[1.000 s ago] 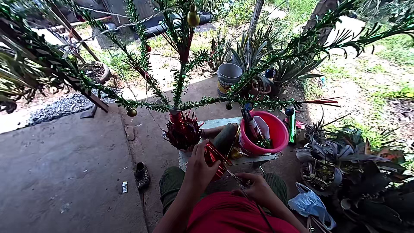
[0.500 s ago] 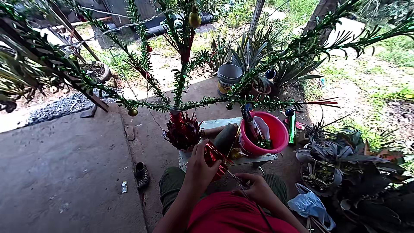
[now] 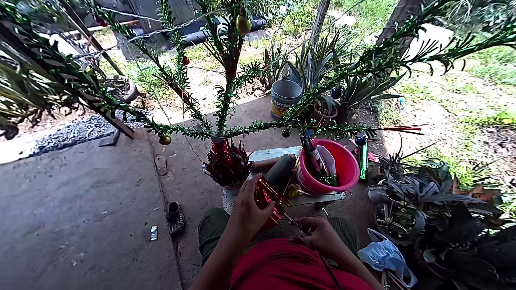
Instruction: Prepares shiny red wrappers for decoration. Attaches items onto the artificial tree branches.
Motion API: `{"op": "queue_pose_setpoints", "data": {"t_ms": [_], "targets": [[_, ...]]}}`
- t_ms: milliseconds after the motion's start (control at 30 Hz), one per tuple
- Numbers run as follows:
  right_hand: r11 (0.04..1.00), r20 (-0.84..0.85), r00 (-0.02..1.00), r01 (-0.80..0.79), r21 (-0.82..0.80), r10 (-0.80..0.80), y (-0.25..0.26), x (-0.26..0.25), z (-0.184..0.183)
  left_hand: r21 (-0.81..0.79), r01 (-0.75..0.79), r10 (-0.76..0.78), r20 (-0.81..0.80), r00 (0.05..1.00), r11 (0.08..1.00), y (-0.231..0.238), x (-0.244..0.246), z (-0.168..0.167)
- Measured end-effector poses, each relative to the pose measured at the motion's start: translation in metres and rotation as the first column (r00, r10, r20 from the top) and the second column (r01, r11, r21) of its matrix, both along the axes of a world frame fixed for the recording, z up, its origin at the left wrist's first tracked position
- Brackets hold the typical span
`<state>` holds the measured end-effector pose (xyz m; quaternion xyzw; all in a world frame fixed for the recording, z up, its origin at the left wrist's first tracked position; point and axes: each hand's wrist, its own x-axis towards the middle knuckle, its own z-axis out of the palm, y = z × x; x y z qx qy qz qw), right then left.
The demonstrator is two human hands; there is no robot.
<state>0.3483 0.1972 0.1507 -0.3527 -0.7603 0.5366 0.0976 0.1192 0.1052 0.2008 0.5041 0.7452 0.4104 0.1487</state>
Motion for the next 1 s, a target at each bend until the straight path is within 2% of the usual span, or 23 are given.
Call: {"op": "queue_pose_setpoints", "data": {"t_ms": [200,1000], "targets": [[0.999,-0.019,1.0,-0.022,-0.038,0.022,-0.0004,0.0013,-0.0015,-0.04,0.07,-0.066,0.097,0.993,0.997,-0.002,-0.0049,0.0014],[0.979,-0.139,0.99,-0.05,-0.198,0.022,-0.0049,-0.0014,-0.0022,-0.001,0.128,-0.127,0.144,0.981,0.992,-0.0046,-0.0034,0.002]]}}
